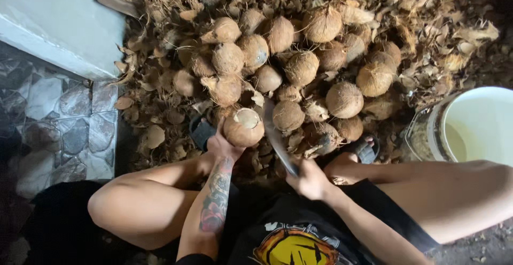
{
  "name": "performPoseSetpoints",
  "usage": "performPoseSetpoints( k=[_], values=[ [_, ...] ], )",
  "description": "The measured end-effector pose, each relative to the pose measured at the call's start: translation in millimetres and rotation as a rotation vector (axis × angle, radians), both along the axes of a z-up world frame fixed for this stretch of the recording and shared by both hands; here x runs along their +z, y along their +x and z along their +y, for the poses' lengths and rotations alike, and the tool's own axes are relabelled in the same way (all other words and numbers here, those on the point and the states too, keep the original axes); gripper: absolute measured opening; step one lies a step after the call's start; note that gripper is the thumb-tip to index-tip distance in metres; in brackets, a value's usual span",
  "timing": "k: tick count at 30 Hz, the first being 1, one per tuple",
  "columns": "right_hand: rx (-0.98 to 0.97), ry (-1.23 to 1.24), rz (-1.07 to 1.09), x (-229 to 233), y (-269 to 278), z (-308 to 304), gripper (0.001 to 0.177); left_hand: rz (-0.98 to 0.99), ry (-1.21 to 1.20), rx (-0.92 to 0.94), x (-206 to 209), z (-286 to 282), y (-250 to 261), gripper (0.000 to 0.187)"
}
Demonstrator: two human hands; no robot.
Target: The person sits on the floor and uses a large knife to peel the husk off coconuts. They hold the coconut in one hand and strike it with the knife to remove the outer layer, then pour the coconut water into a bucket.
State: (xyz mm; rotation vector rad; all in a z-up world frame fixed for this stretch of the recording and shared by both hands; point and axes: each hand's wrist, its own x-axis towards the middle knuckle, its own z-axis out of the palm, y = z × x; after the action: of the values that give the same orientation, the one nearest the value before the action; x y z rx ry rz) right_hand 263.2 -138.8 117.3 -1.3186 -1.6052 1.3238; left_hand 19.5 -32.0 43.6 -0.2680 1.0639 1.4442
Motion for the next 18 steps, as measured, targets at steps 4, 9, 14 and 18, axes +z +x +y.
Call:
performPoseSetpoints(
  k=[4,9,14,18],
  values=[
    [-0.377,-0.786,0.231,-14,-11,2,0.036,-0.139,0.020,-0.082,2,21,-3,0.047],
    [-0.107,-0.268,0.093,103,7,29,0.018,-0.194,-0.024,-0.227,6,15,13,0.049],
    [0.045,0.511,0.275,126,10,12,0.009,-0.032,-0.002,-0.457,-33,8,5,0.060],
    [-0.017,0.209,-0.085,-16,4,1,0.013,-0.069,-0.036,-0.076,-60,28,-3,0.044]
  ],
)
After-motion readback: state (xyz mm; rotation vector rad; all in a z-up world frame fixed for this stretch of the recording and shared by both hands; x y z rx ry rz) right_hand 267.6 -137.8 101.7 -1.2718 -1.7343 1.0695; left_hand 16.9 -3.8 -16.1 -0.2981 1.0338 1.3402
